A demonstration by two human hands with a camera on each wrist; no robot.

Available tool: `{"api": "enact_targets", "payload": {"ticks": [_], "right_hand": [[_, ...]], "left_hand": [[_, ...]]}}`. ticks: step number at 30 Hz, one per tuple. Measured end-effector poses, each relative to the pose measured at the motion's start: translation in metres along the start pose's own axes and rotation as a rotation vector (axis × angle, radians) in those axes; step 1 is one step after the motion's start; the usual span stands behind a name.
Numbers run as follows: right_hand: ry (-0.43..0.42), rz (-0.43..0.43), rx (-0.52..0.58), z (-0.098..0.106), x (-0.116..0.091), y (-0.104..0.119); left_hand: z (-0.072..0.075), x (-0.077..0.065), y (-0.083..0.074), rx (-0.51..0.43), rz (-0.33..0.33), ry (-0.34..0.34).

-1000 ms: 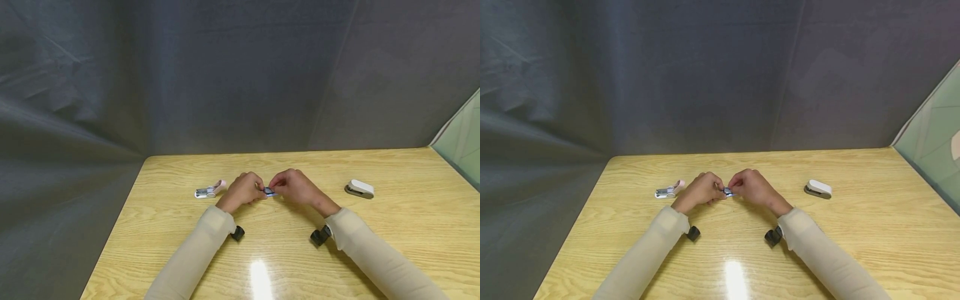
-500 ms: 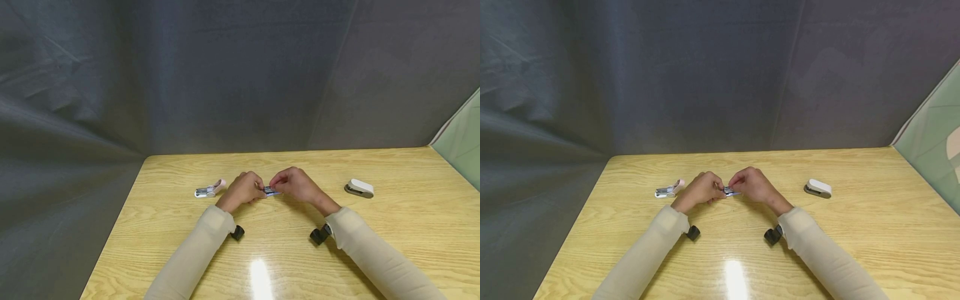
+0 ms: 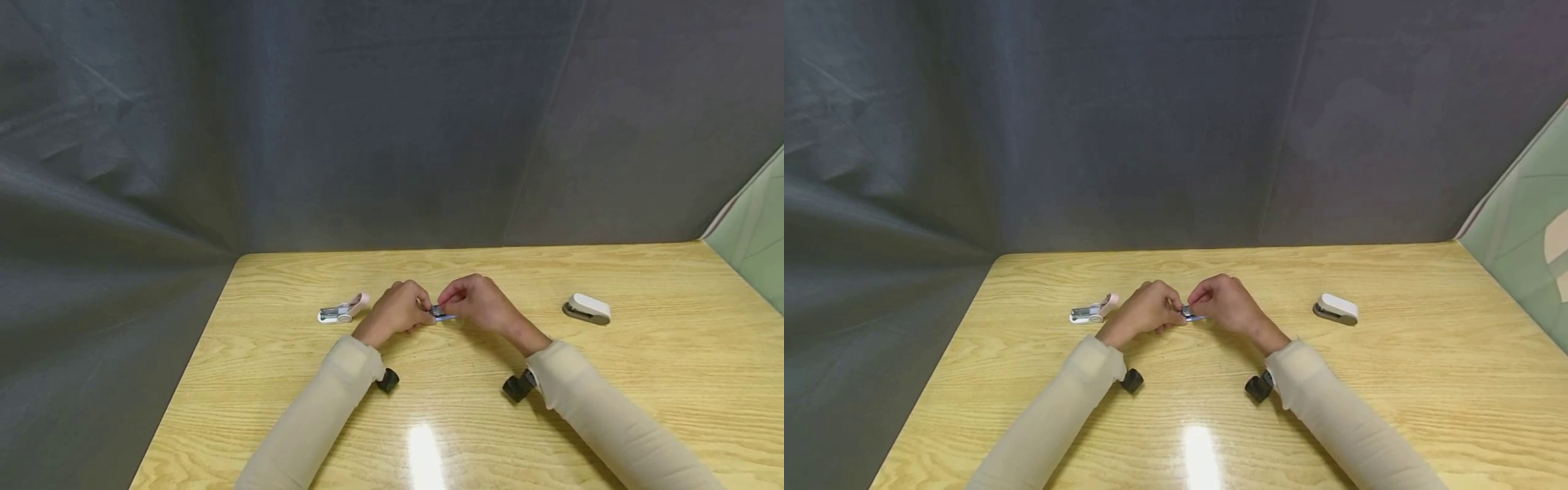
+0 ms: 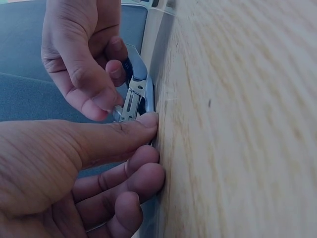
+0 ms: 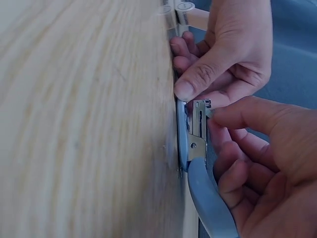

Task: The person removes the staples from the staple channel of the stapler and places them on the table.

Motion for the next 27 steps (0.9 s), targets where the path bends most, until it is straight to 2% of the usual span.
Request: {"api": "enact_targets", "payload": {"ticks": [8, 20, 27], "right_hand": [[-0.028, -0.001, -0.123, -0.0037, 0.0022, 0.0038], [-0.046, 0.002, -0.128, -0.0024, -0.0011, 0.0046], [-0.076, 0.013, -0.133, 0.0031, -0.0014, 0.0045]], "left_hand": [[0.0004, 0.0001, -0.0002, 0.009, -0.004, -0.001], [-0.003, 0.0003, 0.0026, -0.009, -0.004, 0.027], [-0.0012, 0.0, 0.0009, -0.005, -0.014, 0.02]]}}
Point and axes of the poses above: each hand's wrist, its own x-axis towards the middle knuckle, its own z-axis out of the back of the hand, y = z × x, the point moved 8 cm from there along x, towards the middle knuckle, and after that the axes turned 15 degrees about -x, right-handed, at the moved point
